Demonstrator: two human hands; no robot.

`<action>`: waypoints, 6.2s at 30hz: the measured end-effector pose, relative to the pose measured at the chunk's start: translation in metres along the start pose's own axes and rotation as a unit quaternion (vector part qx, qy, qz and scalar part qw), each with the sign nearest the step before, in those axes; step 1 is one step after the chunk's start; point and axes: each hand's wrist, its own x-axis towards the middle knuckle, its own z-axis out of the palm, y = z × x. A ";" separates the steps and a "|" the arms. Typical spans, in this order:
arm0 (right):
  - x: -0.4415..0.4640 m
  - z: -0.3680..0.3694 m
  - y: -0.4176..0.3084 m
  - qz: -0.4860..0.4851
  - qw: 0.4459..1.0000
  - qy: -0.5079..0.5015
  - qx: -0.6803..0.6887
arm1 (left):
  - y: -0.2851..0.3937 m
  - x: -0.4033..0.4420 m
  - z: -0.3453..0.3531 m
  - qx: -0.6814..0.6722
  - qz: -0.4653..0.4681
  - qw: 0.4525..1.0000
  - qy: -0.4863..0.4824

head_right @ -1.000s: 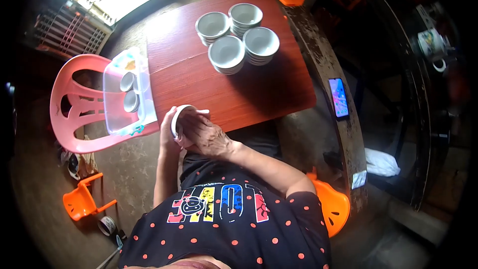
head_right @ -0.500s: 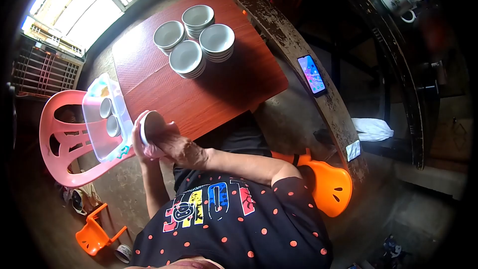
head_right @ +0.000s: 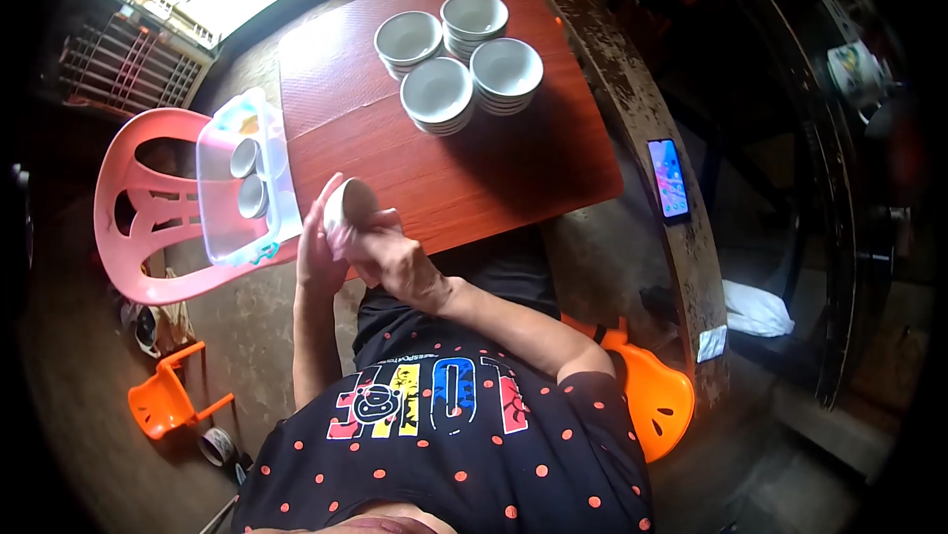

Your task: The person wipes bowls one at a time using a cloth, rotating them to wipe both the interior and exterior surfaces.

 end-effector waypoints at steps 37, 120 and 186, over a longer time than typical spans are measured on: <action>0.027 -0.008 -0.028 0.353 0.865 0.100 0.342 | -0.019 0.007 -0.025 0.266 0.217 0.939 -0.003; 0.016 -0.022 -0.007 0.242 0.964 0.032 0.103 | -0.017 -0.019 -0.015 0.526 0.200 0.826 -0.021; -0.173 -0.070 0.077 0.462 0.560 0.141 0.673 | 0.112 0.053 -0.218 0.720 0.099 0.590 0.353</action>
